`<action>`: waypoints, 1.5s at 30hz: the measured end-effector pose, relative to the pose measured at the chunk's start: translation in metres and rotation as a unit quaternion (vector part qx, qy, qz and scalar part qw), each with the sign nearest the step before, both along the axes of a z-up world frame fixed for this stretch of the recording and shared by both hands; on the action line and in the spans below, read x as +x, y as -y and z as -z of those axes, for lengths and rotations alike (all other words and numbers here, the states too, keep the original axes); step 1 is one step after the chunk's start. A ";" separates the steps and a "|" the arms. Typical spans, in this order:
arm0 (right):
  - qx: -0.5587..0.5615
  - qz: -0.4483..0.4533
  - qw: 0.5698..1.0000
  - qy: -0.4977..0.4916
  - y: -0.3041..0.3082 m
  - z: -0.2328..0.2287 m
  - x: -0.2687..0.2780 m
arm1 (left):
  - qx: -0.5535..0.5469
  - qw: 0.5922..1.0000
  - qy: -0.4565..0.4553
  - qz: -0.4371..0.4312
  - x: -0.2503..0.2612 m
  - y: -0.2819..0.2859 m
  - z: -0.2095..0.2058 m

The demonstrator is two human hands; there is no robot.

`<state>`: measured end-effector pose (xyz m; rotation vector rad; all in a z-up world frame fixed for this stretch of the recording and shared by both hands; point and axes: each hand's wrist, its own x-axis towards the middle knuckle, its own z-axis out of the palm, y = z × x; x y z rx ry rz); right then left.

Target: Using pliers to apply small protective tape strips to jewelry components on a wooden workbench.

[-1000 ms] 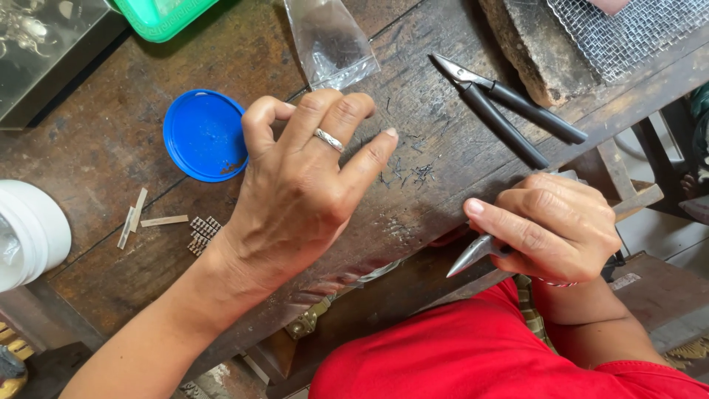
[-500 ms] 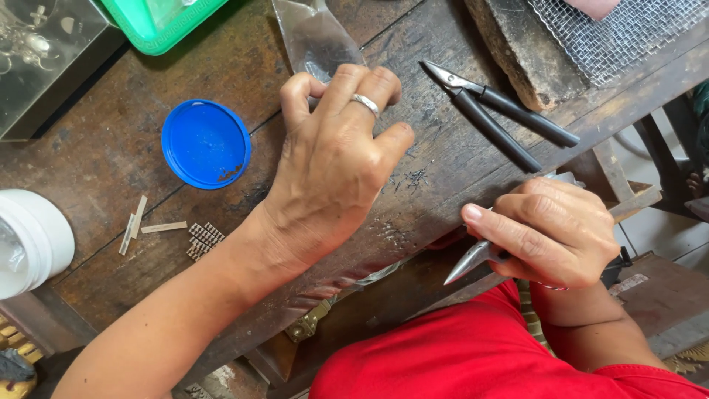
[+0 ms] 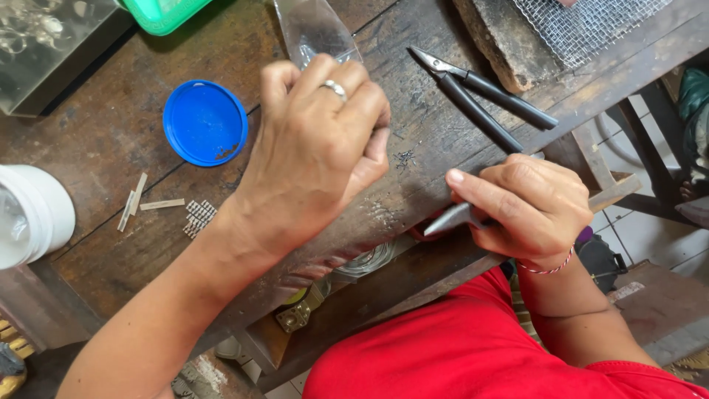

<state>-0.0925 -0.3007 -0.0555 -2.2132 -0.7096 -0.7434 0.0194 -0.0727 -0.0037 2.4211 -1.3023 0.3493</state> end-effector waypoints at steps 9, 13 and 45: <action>-0.035 0.057 0.989 -0.134 -0.007 -0.011 -0.002 | -0.248 0.829 -0.495 -0.080 -0.042 -0.020 -0.020; -0.042 0.021 0.986 -0.157 -0.014 -0.023 -0.001 | -0.282 0.802 -0.517 -0.096 -0.058 -0.025 -0.024; -0.008 0.004 0.976 -0.216 -0.034 -0.009 -0.016 | -0.376 0.880 -0.260 -0.132 -0.091 -0.011 0.003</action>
